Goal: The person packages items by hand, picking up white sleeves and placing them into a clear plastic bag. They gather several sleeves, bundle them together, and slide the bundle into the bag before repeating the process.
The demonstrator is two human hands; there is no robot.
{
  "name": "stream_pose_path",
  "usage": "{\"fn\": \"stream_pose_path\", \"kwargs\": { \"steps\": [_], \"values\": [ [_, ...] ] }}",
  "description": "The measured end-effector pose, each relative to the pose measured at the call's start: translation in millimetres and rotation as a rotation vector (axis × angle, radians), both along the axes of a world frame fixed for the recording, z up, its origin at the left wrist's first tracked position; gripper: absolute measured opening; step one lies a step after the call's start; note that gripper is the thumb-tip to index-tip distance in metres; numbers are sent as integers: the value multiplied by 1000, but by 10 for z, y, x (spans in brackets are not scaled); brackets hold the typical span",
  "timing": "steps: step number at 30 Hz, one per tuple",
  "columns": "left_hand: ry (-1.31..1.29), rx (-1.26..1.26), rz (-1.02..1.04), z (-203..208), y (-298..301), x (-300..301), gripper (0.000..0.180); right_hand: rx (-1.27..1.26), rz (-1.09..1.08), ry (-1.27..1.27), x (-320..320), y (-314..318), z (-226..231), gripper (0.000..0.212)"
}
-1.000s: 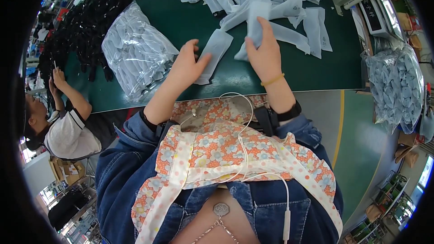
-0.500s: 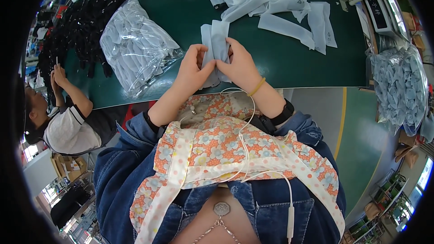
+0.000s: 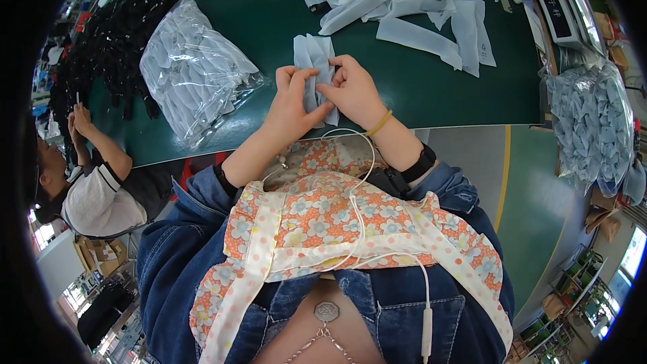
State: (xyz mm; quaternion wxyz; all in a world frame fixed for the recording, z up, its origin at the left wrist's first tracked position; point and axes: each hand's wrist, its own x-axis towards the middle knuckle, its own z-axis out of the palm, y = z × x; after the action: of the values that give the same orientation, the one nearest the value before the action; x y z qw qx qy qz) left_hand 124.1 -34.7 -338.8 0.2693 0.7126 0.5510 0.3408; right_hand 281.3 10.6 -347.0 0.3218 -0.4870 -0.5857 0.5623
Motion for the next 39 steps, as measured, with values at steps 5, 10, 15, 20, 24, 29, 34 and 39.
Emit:
{"fn": "stream_pose_path", "kwargs": {
  "steps": [5,10,15,20,24,29,34,39],
  "values": [
    [32,-29,6,25,9,10,65,15,1,-208,-110,106,120,44],
    [61,-1,15,16,-7,23,65,160,3,-464,-138,96,115,44],
    [33,6,29,-26,7,38,66,150,8,-459,-97,143,157,45],
    [17,18,44,-32,20,50,67,143,0,-382,-115,126,151,38],
    [56,17,32,36,29,46,64,-55,46,-83,-30,154,55,31],
    [105,-11,23,119,81,22,56,566,62,-493,489,575,220,34],
    [98,-16,28,123,90,20,54,745,-69,-1342,947,855,334,38],
    [99,-25,30,133,75,17,54,484,-162,-425,1087,674,197,40]
  ]
}}
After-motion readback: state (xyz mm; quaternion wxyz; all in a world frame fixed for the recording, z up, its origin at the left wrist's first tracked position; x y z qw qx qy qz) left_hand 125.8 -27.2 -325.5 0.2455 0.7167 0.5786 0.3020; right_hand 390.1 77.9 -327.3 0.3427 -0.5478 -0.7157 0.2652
